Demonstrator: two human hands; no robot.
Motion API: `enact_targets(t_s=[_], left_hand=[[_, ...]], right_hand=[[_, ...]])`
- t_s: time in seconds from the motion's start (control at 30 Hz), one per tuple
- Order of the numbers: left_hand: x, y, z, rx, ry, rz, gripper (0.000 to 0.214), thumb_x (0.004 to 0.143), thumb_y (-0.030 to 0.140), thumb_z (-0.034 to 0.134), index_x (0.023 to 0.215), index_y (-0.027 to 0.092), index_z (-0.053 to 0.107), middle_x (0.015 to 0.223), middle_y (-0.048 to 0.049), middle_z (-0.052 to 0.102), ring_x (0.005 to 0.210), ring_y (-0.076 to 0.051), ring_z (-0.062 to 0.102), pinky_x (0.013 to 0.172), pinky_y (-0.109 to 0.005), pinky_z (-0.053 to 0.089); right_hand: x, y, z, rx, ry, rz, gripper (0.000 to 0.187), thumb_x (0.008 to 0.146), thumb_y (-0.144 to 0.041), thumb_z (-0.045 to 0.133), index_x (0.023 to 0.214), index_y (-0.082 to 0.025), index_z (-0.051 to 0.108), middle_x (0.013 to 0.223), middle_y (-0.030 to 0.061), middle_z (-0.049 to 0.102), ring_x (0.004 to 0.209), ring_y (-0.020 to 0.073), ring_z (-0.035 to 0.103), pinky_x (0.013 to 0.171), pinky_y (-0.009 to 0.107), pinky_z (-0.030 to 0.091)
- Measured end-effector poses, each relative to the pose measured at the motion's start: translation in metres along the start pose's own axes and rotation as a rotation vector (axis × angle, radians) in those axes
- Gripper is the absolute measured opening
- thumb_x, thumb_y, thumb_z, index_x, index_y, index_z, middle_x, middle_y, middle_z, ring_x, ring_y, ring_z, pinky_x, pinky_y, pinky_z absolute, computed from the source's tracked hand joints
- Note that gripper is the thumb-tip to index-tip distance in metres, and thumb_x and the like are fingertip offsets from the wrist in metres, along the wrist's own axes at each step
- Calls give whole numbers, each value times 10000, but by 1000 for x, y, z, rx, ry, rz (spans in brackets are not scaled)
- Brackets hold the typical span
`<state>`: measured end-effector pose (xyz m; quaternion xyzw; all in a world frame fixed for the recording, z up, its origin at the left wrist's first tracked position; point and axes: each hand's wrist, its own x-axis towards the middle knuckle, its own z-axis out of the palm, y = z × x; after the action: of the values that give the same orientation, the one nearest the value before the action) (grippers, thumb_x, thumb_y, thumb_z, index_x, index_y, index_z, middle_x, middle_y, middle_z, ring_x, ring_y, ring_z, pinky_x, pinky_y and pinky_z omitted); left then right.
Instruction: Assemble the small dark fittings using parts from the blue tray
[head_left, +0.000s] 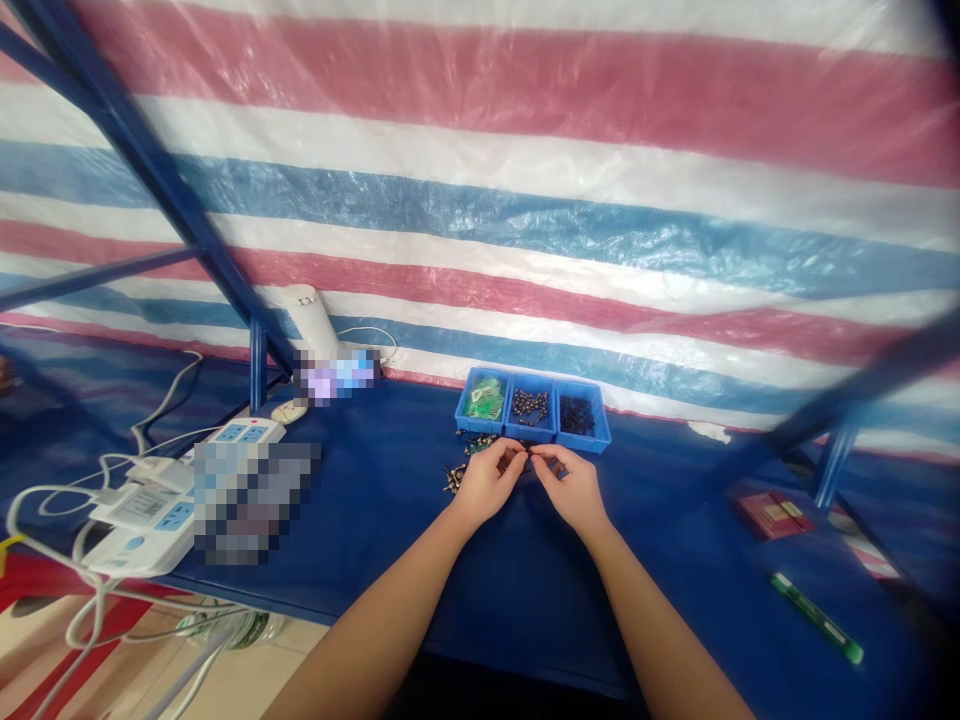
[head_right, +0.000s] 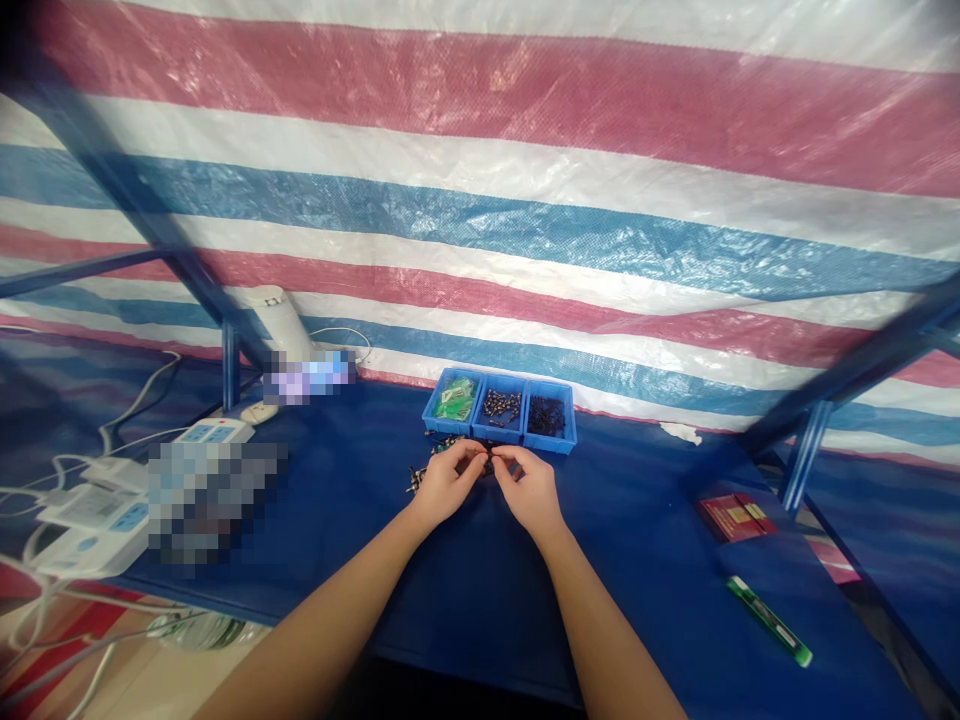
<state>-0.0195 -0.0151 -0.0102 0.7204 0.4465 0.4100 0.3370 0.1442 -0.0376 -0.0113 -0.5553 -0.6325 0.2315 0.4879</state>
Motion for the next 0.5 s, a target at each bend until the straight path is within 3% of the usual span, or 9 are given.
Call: enact_targets(t_s=[0.37, 0.5], left_hand=[[0, 0, -1, 10, -10, 11, 281, 941, 410, 442, 886, 192, 611, 752, 2, 643, 650, -120, 576, 636, -238, 450], [0, 0, -1, 2, -9, 3, 241, 931, 398, 468, 982, 205, 603, 735, 12, 636, 643, -119, 580, 612, -234, 446]], right_hand=[[-1, 1, 1, -11, -12, -5, 229, 859, -350, 567, 972, -220, 718, 887, 46, 733, 650, 172, 635, 602, 303, 521], [0, 1, 0, -9, -1, -11, 236, 860, -349, 560, 971, -218, 722, 911, 53, 734, 653, 172, 636, 609, 305, 526]])
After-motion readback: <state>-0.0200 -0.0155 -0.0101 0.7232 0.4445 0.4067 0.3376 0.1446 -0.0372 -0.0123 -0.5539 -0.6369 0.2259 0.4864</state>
